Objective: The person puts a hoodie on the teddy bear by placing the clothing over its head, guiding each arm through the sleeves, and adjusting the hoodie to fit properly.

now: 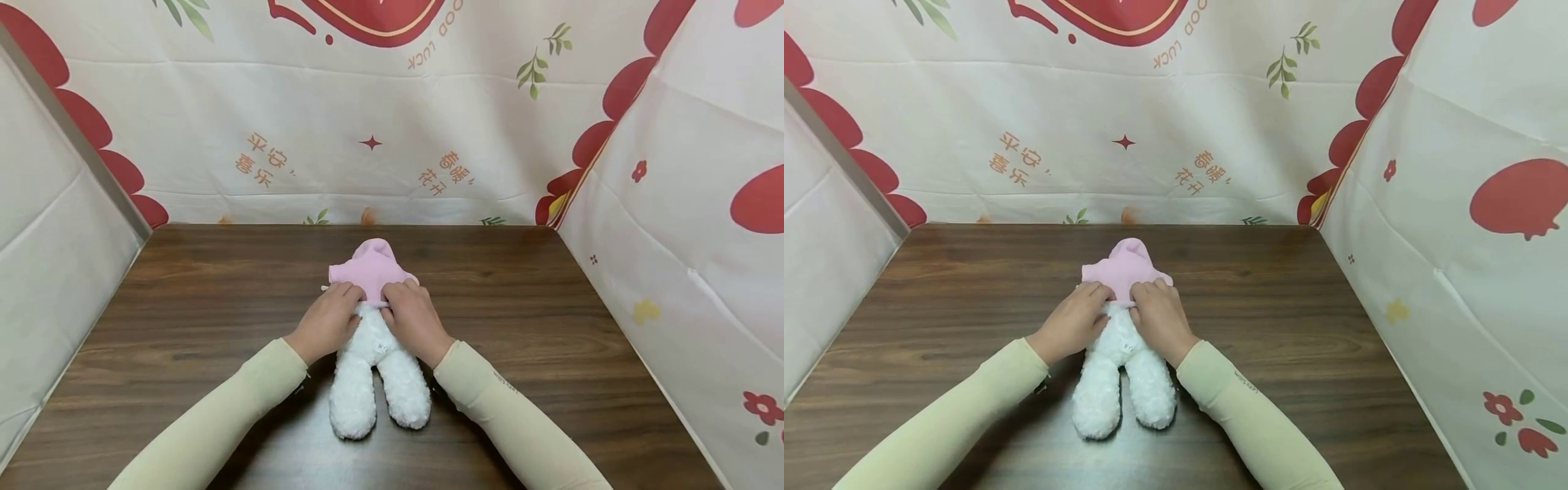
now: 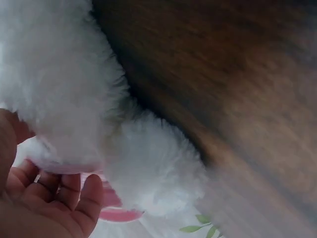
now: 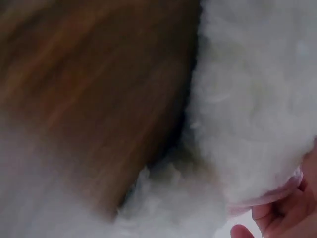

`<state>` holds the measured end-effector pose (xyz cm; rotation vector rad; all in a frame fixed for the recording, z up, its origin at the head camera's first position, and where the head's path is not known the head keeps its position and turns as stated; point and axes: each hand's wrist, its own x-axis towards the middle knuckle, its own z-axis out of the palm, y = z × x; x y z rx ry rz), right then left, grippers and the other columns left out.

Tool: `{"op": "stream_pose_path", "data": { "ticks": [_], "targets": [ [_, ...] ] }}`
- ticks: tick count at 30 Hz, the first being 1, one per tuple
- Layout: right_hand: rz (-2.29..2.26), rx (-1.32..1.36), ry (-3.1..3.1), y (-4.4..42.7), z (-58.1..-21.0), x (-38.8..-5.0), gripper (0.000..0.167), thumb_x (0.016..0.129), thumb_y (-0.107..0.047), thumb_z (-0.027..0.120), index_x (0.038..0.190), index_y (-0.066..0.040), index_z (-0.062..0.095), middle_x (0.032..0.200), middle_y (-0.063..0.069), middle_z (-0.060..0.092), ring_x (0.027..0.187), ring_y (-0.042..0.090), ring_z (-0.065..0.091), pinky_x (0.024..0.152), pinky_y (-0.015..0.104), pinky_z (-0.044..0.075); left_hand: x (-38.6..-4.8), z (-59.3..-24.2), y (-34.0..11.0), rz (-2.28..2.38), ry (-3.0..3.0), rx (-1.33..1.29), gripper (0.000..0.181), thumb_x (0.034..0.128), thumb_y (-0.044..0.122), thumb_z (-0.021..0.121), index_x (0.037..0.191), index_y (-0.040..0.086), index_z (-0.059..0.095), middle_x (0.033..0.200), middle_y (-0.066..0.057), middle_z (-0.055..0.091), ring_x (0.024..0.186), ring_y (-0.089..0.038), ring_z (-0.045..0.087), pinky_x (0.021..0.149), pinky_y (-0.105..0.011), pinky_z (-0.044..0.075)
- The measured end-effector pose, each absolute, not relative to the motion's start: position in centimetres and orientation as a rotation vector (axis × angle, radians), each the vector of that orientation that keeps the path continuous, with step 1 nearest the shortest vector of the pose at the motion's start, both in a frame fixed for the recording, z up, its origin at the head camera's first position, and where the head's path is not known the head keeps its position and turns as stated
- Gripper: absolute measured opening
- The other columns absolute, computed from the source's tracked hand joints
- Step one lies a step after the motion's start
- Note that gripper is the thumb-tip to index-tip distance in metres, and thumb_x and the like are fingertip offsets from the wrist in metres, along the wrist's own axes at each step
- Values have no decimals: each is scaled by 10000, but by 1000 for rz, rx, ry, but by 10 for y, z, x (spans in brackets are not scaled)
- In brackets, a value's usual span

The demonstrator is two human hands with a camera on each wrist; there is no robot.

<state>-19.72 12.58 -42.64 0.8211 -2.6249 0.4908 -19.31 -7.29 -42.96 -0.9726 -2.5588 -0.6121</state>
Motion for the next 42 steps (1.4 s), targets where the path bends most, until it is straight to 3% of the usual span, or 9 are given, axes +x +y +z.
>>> {"op": "stream_pose_path", "data": {
  "ticks": [5,9,13,17,21,26,31,37,42],
  "targets": [
    [503,941,-2605,132,-422,-195,128,861,-63,643,829,-111,529,744,-28,457,728,176,449,675,334,402,-193,-431,-75,-678,-2570,-971,206,823,-13,727,842,101,557,780,15,519,749,-199,472,689,-324,428],
    [615,1097,-2750,148,-409,-196,224,863,-150,628,1066,-71,579,1016,23,534,920,173,508,828,337,452,-190,-423,-82,-739,-2669,-1010,106,905,101,679,975,61,611,906,-18,558,867,-199,527,797,-344,460],
    [721,1191,-2910,161,-397,-197,484,842,-213,672,1275,-60,520,1240,44,510,1122,188,482,969,375,420,-186,-411,-93,-898,-2842,-1068,513,898,218,690,1318,-40,550,1142,-82,517,1055,-225,509,927,-382,443],
    [725,1207,-2957,162,-398,-199,595,851,-211,701,1369,-22,480,1320,75,522,1228,226,459,1071,423,352,-184,-409,-96,-926,-2932,-1130,738,864,302,741,1437,-55,442,1281,-117,429,1165,-256,443,966,-380,422],
    [693,1162,-2882,155,-409,-199,475,832,-147,717,1265,-40,552,1188,49,584,1117,220,514,1005,426,395,-182,-414,-93,-877,-2847,-1134,654,831,272,792,1340,-36,519,1332,-147,469,1212,-295,472,1007,-420,416],
    [672,1141,-2716,146,-421,-195,244,769,-34,705,948,-120,564,836,-51,515,795,146,463,715,310,412,-180,-422,-88,-836,-2717,-1049,392,762,175,829,1045,45,591,1008,-32,569,965,-218,546,869,-380,456],
    [625,1153,-2620,142,-422,-192,323,738,16,700,737,-166,434,669,-71,353,646,121,362,590,266,333,-180,-427,-82,-750,-2610,-1004,311,732,56,792,765,156,499,745,68,454,731,-139,453,670,-314,420],
    [521,1135,-2552,138,-418,-200,407,708,69,725,675,-179,403,618,-86,311,601,110,344,560,260,325,-188,-428,-72,-613,-2521,-888,386,746,30,773,634,200,446,637,86,480,594,-120,469,547,-323,423],
    [590,1121,-2623,143,-413,-204,269,778,31,667,727,-151,476,676,-58,369,652,120,370,612,275,347,-195,-424,-79,-620,-2588,-920,238,813,101,747,712,171,544,707,54,520,651,-133,501,593,-326,448]
  ]
}}
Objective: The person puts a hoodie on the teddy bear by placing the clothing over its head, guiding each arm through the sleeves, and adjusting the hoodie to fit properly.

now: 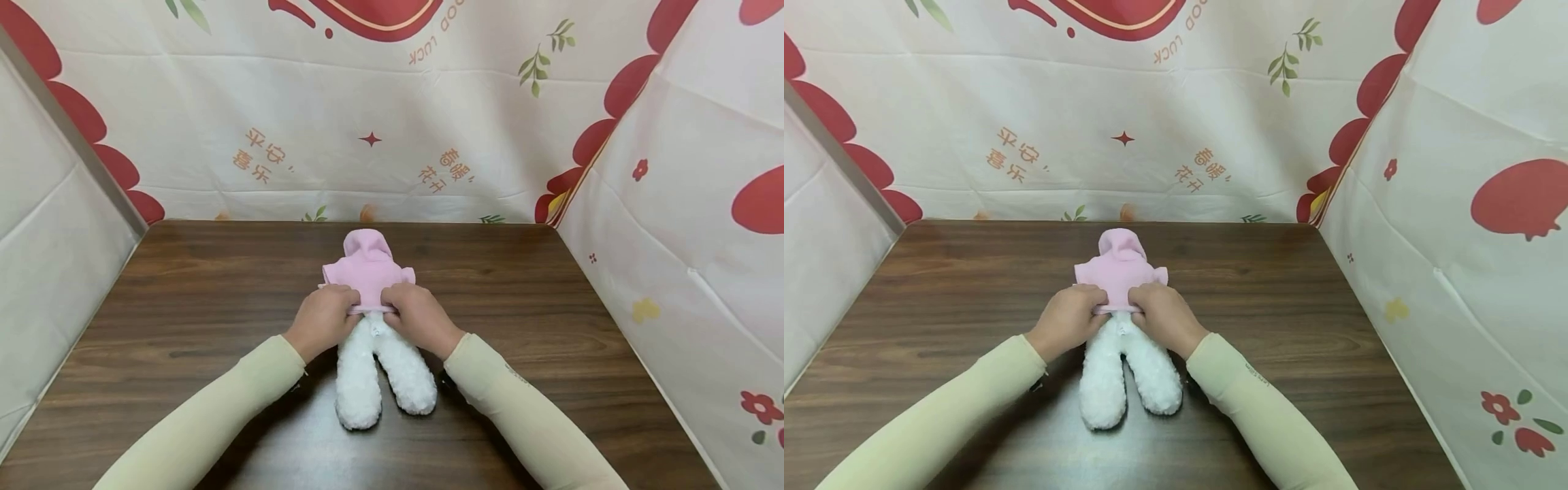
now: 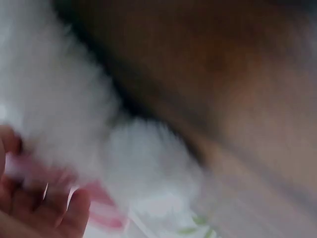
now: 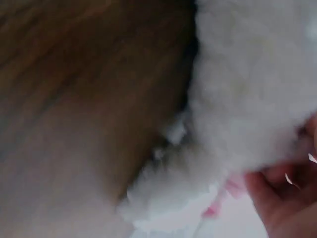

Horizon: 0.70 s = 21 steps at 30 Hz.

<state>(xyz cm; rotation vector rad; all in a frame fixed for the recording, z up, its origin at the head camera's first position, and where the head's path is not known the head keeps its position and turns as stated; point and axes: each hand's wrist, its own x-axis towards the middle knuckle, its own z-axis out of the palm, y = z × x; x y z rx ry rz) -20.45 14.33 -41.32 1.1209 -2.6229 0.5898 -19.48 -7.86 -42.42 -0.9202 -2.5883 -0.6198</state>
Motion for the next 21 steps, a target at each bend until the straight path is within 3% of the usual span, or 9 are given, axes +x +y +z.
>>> {"op": "stream_pose_path", "data": {
  "ticks": [2,3,6,9,13,18,21],
  "targets": [
    [614,1136,-2694,149,-410,-203,140,815,-30,651,833,-133,558,773,-45,443,719,124,412,664,284,383,-194,-421,-87,-676,-2651,-976,132,836,159,742,843,126,614,821,23,550,747,-149,527,687,-337,474],
    [620,1150,-2730,152,-408,-203,116,825,-62,648,905,-122,588,838,-37,473,766,128,432,699,290,401,-193,-419,-92,-701,-2682,-1007,173,835,192,745,930,97,635,893,1,562,804,-162,540,743,-346,481],
    [602,1211,-2818,160,-403,-201,315,822,-159,697,1110,-91,587,1037,-5,499,909,145,462,805,316,436,-188,-416,-103,-734,-2762,-1076,453,801,238,764,1163,18,603,1132,-82,553,997,-225,561,897,-390,473],
    [576,1252,-2838,162,-402,-203,427,795,-189,752,1158,-93,548,1119,2,475,982,154,454,861,322,434,-185,-418,-106,-723,-2793,-1076,584,778,240,797,1253,5,551,1235,-130,520,1094,-267,553,953,-407,459],
    [543,1255,-2788,160,-409,-209,377,764,-152,772,1036,-121,513,1042,-16,459,951,164,427,848,315,396,-187,-423,-101,-731,-2765,-1012,520,753,178,830,1184,40,573,1133,-80,550,1018,-233,560,907,-384,465],
    [523,1227,-2743,153,-414,-211,342,723,-112,794,886,-137,494,912,-27,455,887,178,422,787,317,383,-192,-428,-95,-739,-2735,-967,325,706,75,793,940,116,572,886,21,517,843,-174,503,753,-349,437],
    [477,1209,-2734,150,-414,-210,316,714,-97,784,823,-149,492,839,-41,451,829,163,421,737,301,384,-194,-428,-93,-720,-2703,-962,312,683,34,760,802,158,500,773,46,466,760,-164,463,687,-338,404]
  ]
}}
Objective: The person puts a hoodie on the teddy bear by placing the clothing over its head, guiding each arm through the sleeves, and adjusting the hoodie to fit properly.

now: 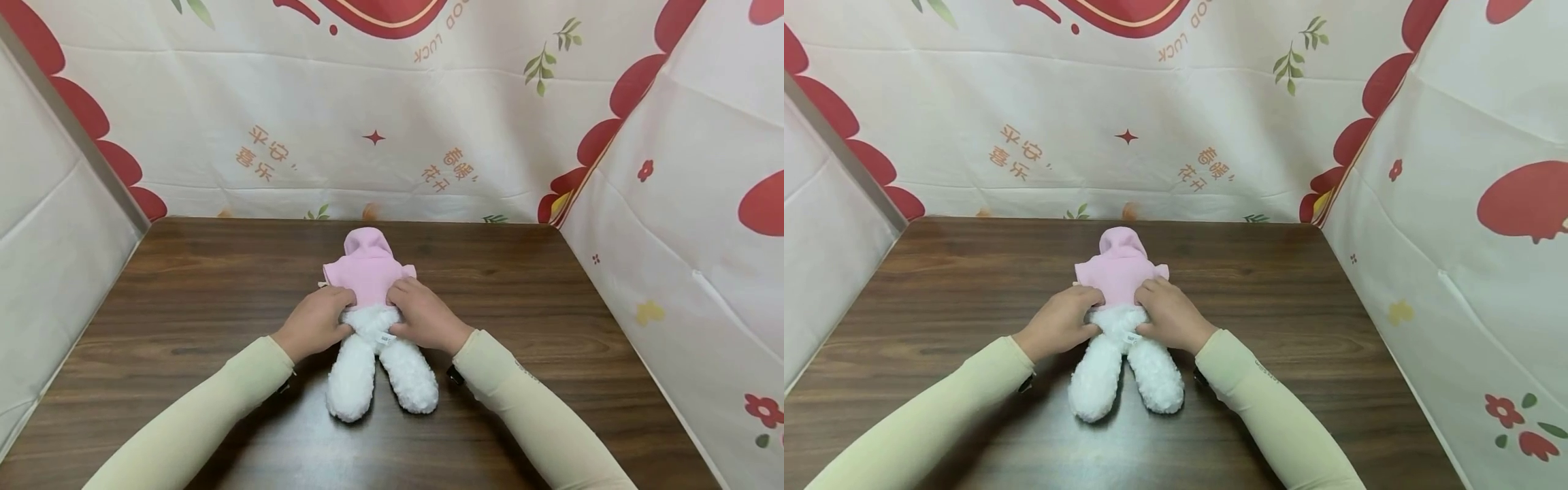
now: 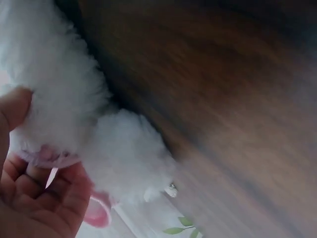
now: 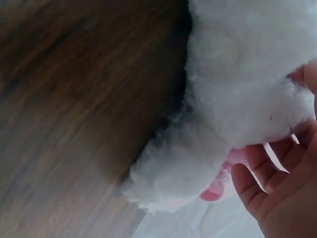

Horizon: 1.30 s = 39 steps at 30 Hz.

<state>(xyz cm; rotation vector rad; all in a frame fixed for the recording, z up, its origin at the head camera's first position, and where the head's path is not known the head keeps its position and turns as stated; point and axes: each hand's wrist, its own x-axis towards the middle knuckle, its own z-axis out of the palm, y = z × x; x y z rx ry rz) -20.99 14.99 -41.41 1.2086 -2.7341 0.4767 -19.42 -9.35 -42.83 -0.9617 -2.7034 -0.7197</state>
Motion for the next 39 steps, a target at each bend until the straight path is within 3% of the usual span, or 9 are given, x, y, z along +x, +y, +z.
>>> {"op": "stream_pose_path", "data": {
  "ticks": [7,12,15,19,24,27,32,39],
  "targets": [
    [410,1206,-2631,148,-413,-209,323,703,-6,730,707,-177,455,682,-78,421,699,133,416,642,275,374,-195,-426,-88,-629,-2602,-963,411,655,3,741,659,193,376,635,86,333,627,-140,407,593,-318,374],
    [468,1207,-2636,149,-409,-210,346,713,2,737,685,-186,448,644,-84,407,648,118,402,604,272,367,-196,-426,-88,-621,-2600,-996,338,675,9,718,680,177,425,658,69,368,648,-147,435,607,-321,395],
    [494,1223,-2721,153,-406,-211,299,728,-69,754,762,-178,478,708,-81,428,683,112,409,631,269,377,-195,-423,-92,-672,-2675,-1052,223,704,58,722,829,130,552,797,34,460,747,-158,477,691,-331,439],
    [558,1277,-2830,159,-398,-210,292,783,-195,764,951,-135,532,866,-46,483,786,122,447,714,286,414,-196,-416,-101,-782,-2807,-1137,421,755,171,721,1121,29,570,1058,-53,525,942,-204,540,865,-378,466],
    [606,1312,-2839,158,-394,-209,395,874,-262,753,1165,-82,556,1030,1,546,908,139,511,824,323,457,-196,-409,-104,-834,-2844,-1127,505,833,232,750,1247,11,564,1165,-121,565,1047,-267,572,931,-432,461],
    [566,1308,-2793,153,-398,-210,334,867,-235,765,1112,-102,580,987,-17,557,888,142,512,818,324,450,-198,-411,-100,-750,-2788,-1110,432,827,227,780,1194,60,624,1087,-78,580,979,-243,564,885,-402,468],
    [507,1271,-2720,146,-404,-210,256,827,-132,767,831,-165,513,764,-78,460,743,135,432,697,293,380,-198,-417,-89,-681,-2644,-1073,186,753,112,766,876,128,627,898,15,527,847,-190,498,780,-345,449],
    [398,1251,-2584,138,-407,-209,361,729,69,672,674,-169,407,634,-67,350,623,123,359,580,275,326,-196,-422,-79,-610,-2523,-959,253,652,-7,678,654,186,514,680,78,457,645,-131,450,581,-312,427]
  ]
}}
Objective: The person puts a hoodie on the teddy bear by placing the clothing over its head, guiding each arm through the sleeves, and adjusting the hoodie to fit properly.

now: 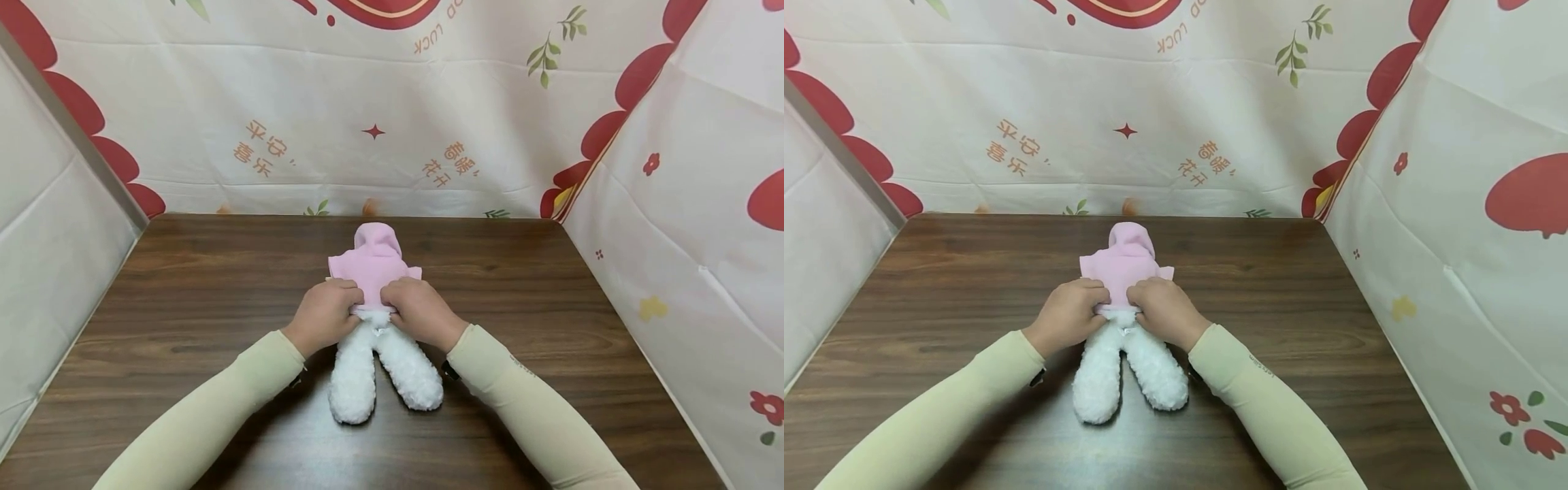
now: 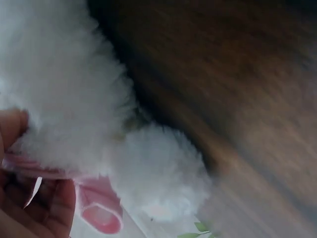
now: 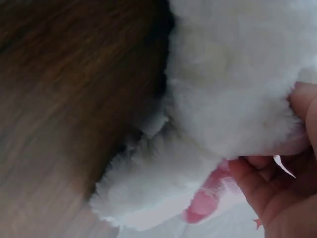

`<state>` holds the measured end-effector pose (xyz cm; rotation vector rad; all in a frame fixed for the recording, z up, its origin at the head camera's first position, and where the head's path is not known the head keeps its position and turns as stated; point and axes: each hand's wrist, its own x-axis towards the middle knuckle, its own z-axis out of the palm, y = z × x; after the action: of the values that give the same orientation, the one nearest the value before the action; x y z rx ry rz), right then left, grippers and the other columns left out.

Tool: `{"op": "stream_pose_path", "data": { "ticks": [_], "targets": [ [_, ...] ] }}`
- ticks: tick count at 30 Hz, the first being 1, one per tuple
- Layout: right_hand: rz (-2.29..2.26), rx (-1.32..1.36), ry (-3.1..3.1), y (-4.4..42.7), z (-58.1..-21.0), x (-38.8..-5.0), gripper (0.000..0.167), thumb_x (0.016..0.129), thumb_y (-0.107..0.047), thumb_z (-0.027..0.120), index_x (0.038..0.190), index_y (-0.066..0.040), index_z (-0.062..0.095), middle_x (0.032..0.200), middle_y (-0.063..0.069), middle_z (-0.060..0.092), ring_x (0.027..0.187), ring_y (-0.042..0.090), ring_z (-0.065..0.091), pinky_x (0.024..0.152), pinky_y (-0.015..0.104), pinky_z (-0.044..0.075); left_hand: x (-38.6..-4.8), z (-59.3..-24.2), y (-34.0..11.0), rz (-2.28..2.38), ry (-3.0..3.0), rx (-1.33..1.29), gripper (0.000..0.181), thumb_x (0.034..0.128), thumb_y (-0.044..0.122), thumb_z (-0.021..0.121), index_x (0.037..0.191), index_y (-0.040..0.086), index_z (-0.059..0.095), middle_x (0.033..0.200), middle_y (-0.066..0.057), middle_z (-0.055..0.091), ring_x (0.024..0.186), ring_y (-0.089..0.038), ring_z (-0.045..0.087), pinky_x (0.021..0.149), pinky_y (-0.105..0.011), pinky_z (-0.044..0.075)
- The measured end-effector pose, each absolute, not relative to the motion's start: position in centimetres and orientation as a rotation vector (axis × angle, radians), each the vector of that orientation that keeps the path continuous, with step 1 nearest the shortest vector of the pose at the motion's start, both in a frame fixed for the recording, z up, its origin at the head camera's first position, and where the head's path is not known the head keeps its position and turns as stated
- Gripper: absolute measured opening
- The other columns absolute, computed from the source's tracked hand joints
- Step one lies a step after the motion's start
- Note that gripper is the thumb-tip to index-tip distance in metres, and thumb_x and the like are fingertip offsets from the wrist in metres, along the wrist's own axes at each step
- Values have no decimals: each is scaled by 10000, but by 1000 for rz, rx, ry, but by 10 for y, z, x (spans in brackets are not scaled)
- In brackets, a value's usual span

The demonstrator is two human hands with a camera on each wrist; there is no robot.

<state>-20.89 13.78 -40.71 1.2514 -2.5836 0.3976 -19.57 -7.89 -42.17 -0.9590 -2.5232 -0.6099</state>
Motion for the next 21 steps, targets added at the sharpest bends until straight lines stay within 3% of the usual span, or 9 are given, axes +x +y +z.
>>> {"op": "stream_pose_path", "data": {
  "ticks": [4,9,15,21],
  "targets": [
    [387,1221,-2531,136,-411,-211,384,660,112,632,632,-172,375,604,-65,338,580,117,341,538,273,312,-195,-425,-74,-575,-2491,-901,299,628,-18,682,609,197,475,630,85,424,573,-113,411,505,-319,401],
    [387,1173,-2488,134,-416,-210,369,653,112,657,635,-162,411,607,-42,407,568,141,386,529,291,353,-195,-428,-68,-500,-2460,-844,324,638,2,694,581,198,443,595,71,444,517,-129,428,462,-345,407],
    [326,1119,-2487,133,-420,-204,312,681,85,692,667,-150,487,630,-22,479,589,172,487,545,320,420,-193,-427,-64,-440,-2476,-864,200,683,29,753,648,169,614,655,47,564,648,-195,578,557,-370,501],
    [303,1217,-2590,140,-413,-202,272,716,-58,707,680,-158,456,680,-39,417,602,132,413,541,277,363,-186,-426,-67,-390,-2514,-953,160,692,32,762,691,132,636,714,17,513,716,-222,518,621,-347,492]
  ]
}}
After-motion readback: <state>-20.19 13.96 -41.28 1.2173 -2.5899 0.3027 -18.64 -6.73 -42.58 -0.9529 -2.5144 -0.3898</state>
